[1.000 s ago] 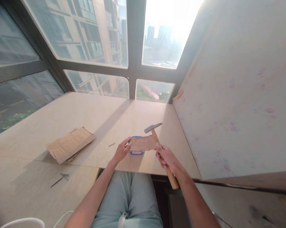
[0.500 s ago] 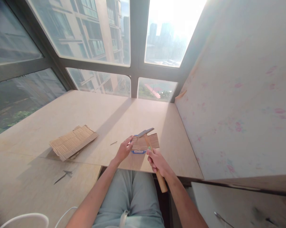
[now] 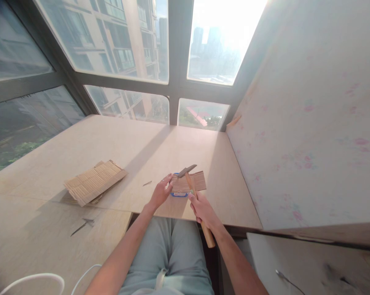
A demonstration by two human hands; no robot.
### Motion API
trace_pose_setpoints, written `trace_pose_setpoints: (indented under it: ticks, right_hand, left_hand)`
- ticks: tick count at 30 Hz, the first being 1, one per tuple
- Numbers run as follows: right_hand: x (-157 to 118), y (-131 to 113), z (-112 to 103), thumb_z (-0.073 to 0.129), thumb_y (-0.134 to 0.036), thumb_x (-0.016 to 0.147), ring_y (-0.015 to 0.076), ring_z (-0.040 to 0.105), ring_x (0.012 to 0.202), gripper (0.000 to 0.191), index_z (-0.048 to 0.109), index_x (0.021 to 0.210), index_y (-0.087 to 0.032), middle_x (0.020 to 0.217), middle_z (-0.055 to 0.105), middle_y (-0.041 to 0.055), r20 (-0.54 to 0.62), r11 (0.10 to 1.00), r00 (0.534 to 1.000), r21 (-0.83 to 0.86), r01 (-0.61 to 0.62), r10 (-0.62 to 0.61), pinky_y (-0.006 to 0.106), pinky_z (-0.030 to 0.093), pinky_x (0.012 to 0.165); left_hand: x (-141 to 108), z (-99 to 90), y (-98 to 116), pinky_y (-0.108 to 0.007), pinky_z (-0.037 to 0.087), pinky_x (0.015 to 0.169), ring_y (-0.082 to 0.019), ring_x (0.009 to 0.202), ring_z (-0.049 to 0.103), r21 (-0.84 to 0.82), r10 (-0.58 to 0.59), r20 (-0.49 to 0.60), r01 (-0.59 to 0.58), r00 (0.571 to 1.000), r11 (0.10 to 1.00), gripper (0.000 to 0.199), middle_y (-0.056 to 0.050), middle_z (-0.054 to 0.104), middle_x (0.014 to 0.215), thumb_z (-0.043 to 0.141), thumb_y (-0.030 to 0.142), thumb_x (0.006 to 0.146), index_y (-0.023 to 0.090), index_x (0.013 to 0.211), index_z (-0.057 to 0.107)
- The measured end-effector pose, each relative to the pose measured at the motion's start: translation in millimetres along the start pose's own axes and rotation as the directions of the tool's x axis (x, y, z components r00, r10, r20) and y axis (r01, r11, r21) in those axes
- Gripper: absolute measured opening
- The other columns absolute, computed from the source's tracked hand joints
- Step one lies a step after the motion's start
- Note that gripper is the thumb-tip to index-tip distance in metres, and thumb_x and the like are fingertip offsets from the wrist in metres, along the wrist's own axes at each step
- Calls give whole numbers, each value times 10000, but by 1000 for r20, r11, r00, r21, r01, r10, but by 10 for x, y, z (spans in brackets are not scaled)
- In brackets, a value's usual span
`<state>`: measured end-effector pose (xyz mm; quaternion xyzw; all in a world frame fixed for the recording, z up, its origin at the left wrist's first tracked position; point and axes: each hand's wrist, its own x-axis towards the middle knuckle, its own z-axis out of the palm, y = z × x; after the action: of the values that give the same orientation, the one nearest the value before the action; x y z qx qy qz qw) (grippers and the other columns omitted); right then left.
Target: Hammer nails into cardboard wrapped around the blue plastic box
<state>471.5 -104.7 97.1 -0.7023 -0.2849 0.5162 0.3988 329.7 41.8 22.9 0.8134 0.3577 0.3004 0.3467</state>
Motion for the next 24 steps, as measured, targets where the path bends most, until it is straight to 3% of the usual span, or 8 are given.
trace_pose_setpoints:
  ticks: [10,17,24]
  right_hand:
    - [-32,17,-32,503,-524,857,36,254,316,309,413,878,-229,571,416,-99,-14,1000,1000,14,6,-6,139,240,219]
    - [-100,-3,-77,531,-545,823,33,254,312,342,407,863,-228,559,416,-102,-42,1000,999,22,12,-11,134,232,217]
    - [-125,17,-112,544,-546,813,35,256,310,342,407,836,-233,557,422,-106,-64,999,998,43,24,-21,138,227,221]
  left_hand:
    - [5,-4,0,-404,356,1142,-215,1330,468,7,-3,15,2,1000,1000,441,-162,526,1392,395,255,933,82,1307,552]
    - [18,26,-104,-449,465,1041,-238,1320,476,-46,-11,-10,10,1000,999,424,-155,524,1396,414,292,936,135,1304,552]
    - [64,4,-95,-432,486,1010,-245,1327,464,-85,-18,-33,15,999,996,455,-153,513,1407,442,382,939,145,1315,538]
